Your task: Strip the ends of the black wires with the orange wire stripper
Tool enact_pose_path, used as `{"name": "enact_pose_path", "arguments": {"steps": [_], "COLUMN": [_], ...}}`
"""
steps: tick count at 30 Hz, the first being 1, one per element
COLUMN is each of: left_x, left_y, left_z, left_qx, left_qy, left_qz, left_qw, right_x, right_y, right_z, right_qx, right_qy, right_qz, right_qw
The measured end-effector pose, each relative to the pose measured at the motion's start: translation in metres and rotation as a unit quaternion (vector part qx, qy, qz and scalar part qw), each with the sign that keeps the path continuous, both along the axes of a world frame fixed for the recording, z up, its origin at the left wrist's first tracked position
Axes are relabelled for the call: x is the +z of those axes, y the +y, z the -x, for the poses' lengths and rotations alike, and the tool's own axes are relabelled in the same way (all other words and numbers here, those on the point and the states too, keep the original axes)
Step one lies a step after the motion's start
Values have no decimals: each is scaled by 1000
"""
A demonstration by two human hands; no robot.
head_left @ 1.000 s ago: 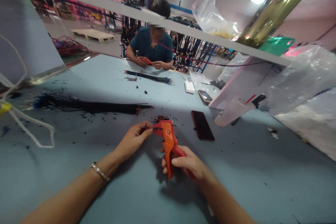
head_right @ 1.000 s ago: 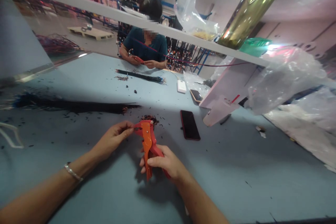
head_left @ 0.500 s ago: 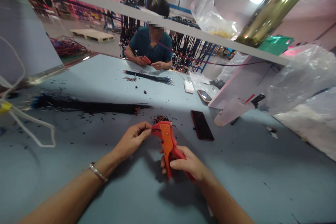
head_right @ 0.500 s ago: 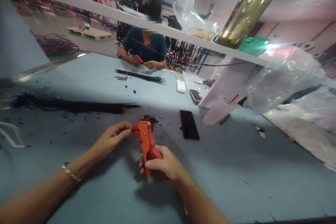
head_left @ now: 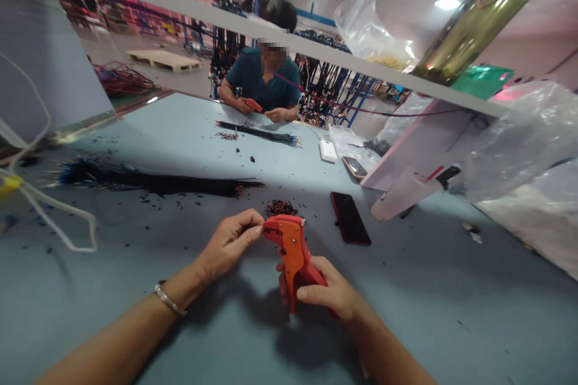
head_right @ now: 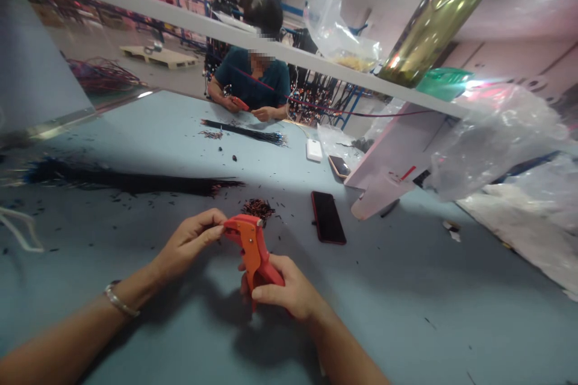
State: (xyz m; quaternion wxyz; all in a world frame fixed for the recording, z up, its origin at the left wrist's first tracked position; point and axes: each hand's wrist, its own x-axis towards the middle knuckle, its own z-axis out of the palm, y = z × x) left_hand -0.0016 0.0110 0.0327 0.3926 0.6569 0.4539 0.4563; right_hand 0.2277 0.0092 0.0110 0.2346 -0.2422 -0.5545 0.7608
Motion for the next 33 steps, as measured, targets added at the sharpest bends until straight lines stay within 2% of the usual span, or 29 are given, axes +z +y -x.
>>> {"name": "enact_pose_path", "arguments": {"steps": [10, 21, 33], "left_x": [2, 5, 5], "left_y": [-2, -3, -2], "left_z": [-1, -2, -3], "left_qx": [14, 22, 19], "left_qy": [11, -9, -32], "left_qz": [-35, -14, -10], "left_qw": [999, 1000, 999], "right_x": [-1, 3, -4], "right_y": [-2, -5, -7], "right_z": [6, 11, 12], "right_qx": [3, -7, -22], "right_qy": [37, 40, 24], "right_qz": [26, 20, -24], "right_qw": [999, 999, 999]}}
